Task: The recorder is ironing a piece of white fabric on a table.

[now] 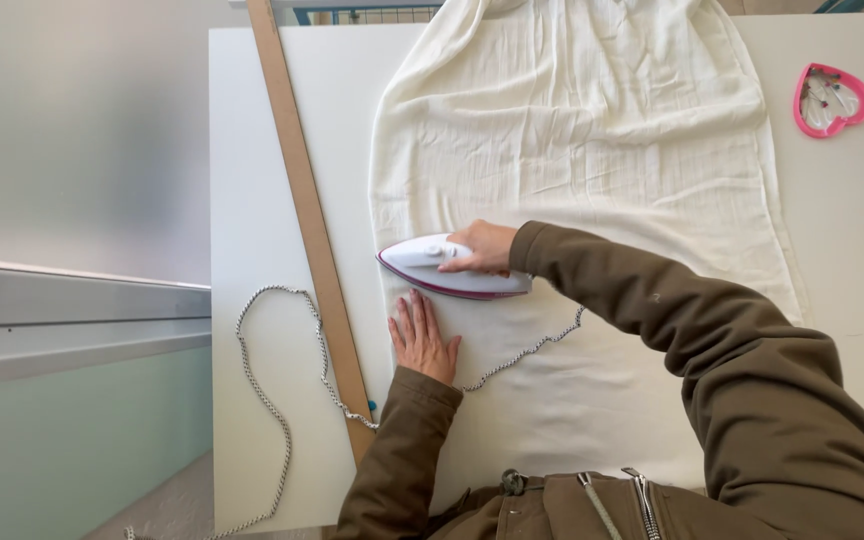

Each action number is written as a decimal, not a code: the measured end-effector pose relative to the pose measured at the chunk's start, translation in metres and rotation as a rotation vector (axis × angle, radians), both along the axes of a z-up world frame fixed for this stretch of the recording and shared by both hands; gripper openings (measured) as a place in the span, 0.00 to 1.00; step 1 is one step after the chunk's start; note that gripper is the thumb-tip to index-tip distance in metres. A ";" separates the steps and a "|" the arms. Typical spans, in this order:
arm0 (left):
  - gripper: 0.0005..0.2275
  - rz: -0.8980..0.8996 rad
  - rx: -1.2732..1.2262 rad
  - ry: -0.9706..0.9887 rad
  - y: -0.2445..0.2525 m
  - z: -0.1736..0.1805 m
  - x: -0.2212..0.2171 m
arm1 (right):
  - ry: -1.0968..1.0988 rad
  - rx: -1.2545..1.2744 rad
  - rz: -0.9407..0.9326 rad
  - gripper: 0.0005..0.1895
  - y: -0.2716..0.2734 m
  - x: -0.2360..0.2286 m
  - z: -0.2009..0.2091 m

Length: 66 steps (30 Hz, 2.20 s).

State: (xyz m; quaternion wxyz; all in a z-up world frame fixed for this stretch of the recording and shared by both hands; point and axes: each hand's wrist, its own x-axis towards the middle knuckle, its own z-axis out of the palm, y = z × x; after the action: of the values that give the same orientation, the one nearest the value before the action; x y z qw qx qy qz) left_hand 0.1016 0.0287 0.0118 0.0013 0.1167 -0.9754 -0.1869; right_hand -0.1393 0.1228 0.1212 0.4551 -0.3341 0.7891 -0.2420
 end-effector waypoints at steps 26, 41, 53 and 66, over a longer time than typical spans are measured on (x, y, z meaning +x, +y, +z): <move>0.30 -0.011 0.024 0.186 -0.087 -0.006 -0.082 | -0.046 -0.158 -0.598 0.21 -0.004 -0.021 -0.013; 0.24 0.111 -0.133 0.173 -0.122 -0.005 -0.158 | -0.021 -0.160 -0.780 0.23 0.018 -0.018 -0.052; 0.24 0.111 -0.147 0.159 -0.125 -0.009 -0.155 | 0.012 -0.150 -0.889 0.20 0.072 -0.072 -0.027; 0.26 0.133 -0.050 -0.039 -0.125 0.029 -0.175 | 0.079 -0.143 -0.969 0.20 0.123 -0.117 -0.041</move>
State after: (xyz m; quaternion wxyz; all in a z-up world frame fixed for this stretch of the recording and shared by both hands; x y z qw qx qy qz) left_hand -0.0736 -0.0963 0.0407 -0.0024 0.1849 -0.9697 -0.1596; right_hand -0.2562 0.2454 0.0804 0.2357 0.0323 0.8518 -0.4667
